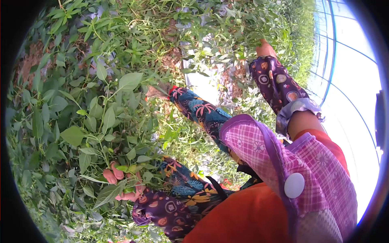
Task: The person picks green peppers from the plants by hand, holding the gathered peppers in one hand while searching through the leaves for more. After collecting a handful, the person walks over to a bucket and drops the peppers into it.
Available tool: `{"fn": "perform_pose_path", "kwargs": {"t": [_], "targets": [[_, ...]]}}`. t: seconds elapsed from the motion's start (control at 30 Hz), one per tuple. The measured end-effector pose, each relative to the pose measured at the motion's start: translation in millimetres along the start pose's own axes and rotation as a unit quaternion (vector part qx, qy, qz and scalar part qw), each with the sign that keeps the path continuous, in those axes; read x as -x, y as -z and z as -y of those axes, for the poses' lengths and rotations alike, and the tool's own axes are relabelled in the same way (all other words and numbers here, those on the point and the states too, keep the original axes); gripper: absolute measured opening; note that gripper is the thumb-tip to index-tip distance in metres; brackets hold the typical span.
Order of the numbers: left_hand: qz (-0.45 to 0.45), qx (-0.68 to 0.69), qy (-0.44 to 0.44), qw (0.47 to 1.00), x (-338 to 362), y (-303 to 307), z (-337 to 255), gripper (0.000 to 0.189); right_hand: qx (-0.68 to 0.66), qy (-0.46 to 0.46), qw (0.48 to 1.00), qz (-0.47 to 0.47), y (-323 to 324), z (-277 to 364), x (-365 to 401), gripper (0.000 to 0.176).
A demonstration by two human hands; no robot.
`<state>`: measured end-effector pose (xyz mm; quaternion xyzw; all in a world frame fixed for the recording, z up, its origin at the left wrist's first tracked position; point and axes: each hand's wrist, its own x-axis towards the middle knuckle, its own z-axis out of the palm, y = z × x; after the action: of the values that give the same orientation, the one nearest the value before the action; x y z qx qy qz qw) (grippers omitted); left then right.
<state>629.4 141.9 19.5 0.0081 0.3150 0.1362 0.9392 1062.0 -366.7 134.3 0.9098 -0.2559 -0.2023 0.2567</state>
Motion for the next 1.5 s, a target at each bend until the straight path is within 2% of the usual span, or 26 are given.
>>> {"fn": "perform_pose_path", "kwargs": {"t": [0.03,0.07,0.13,0.17,0.2,0.23,0.33,0.37,0.4,0.43,0.47,0.5,0.6,0.63,0.67,0.77,0.8,0.87,1.0,1.07,1.13,1.2,1.27,1.33,1.37,1.5], "targets": [[-0.019,0.027,0.017,0.999,1,-5,6,0.058,0.045,-0.010,0.999,0.002,4,2,-1,0.052],[-0.114,-0.111,-0.130,0.979,-5,-40,31,0.057,0.090,-0.018,0.996,0.004,6,5,-2,0.052],[-0.209,-0.241,-0.279,0.906,-12,-60,37,0.055,0.183,-0.020,0.983,0.006,9,10,-6,0.042],[-0.056,-0.167,-0.154,0.972,-14,-56,27,0.051,0.219,-0.017,0.975,0.002,13,11,-7,0.039],[0.098,-0.091,-0.029,0.991,-18,-64,19,0.047,0.207,-0.007,0.978,-0.017,10,3,-21,0.035],[0.153,0.023,-0.001,0.988,-21,-70,25,0.042,0.232,0.025,0.972,-0.021,9,-5,-31,0.034],[0.022,0.018,0.010,1.000,-7,-70,25,0.043,0.203,0.066,0.977,-0.017,8,-10,-40,0.034],[0.004,0.013,0.012,1.000,-4,-66,26,0.045,0.141,0.133,0.981,0.029,7,-19,-42,0.034],[-0.007,0.001,0.010,1.000,-5,-70,25,0.046,0.097,0.141,0.985,-0.006,-1,-19,-34,0.036],[-0.061,0.001,0.024,0.998,-8,-105,15,0.032,-0.003,0.177,0.982,0.063,-19,-27,-50,0.038],[-0.069,-0.013,-0.005,0.998,-2,-92,22,0.030,-0.067,0.200,0.976,0.059,-42,-39,-56,0.038],[-0.061,-0.001,0.024,0.998,6,-93,17,0.029,-0.196,0.067,0.956,0.207,-28,-14,-17,0.032],[-0.099,0.031,0.018,0.994,39,-90,18,0.018,-0.201,0.184,0.898,0.346,-21,18,46,0.035],[-0.091,0.049,-0.002,0.995,54,-95,11,0.016,-0.273,0.111,0.870,0.396,-5,35,96,0.035],[-0.086,0.068,-0.018,0.994,62,-89,11,0.015,-0.258,0.189,0.866,0.385,-1,49,132,0.038],[-0.086,0.140,-0.070,0.984,102,-62,21,0.012,-0.364,0.148,0.712,0.581,7,79,226,0.021],[-0.092,0.185,-0.090,0.974,117,-67,19,0.011,-0.300,0.213,0.743,0.559,81,100,327,0.019],[-0.094,0.210,-0.132,0.964,150,-78,19,0.016,-0.364,0.265,0.646,0.617,100,104,403,0.022],[-0.148,0.204,-0.158,0.955,197,-169,0,0.019,-0.481,0.180,0.515,0.687,142,112,516,0.024],[-0.169,0.164,-0.194,0.952,213,-216,-11,0.016,-0.477,0.207,0.509,0.686,176,106,578,0.024],[-0.207,0.194,-0.316,0.905,224,-241,-16,0.012,-0.459,0.267,0.492,0.690,184,97,610,0.024],[-0.220,0.155,-0.375,0.887,243,-267,-28,0.015,-0.426,0.378,0.513,0.643,216,85,639,0.027],[-0.242,0.152,-0.418,0.862,258,-292,-35,0.017,-0.418,0.422,0.512,0.621,226,73,654,0.029],[-0.265,0.171,-0.472,0.823,274,-308,-38,0.018,-0.418,0.491,0.459,0.611,231,54,671,0.029],[-0.257,0.193,-0.490,0.810,283,-320,-43,0.017,-0.421,0.504,0.429,0.620,229,54,672,0.027],[-0.197,0.196,-0.555,0.784,321,-362,-53,0.025,-0.405,0.519,0.408,0.633,270,15,707,0.025]]}}
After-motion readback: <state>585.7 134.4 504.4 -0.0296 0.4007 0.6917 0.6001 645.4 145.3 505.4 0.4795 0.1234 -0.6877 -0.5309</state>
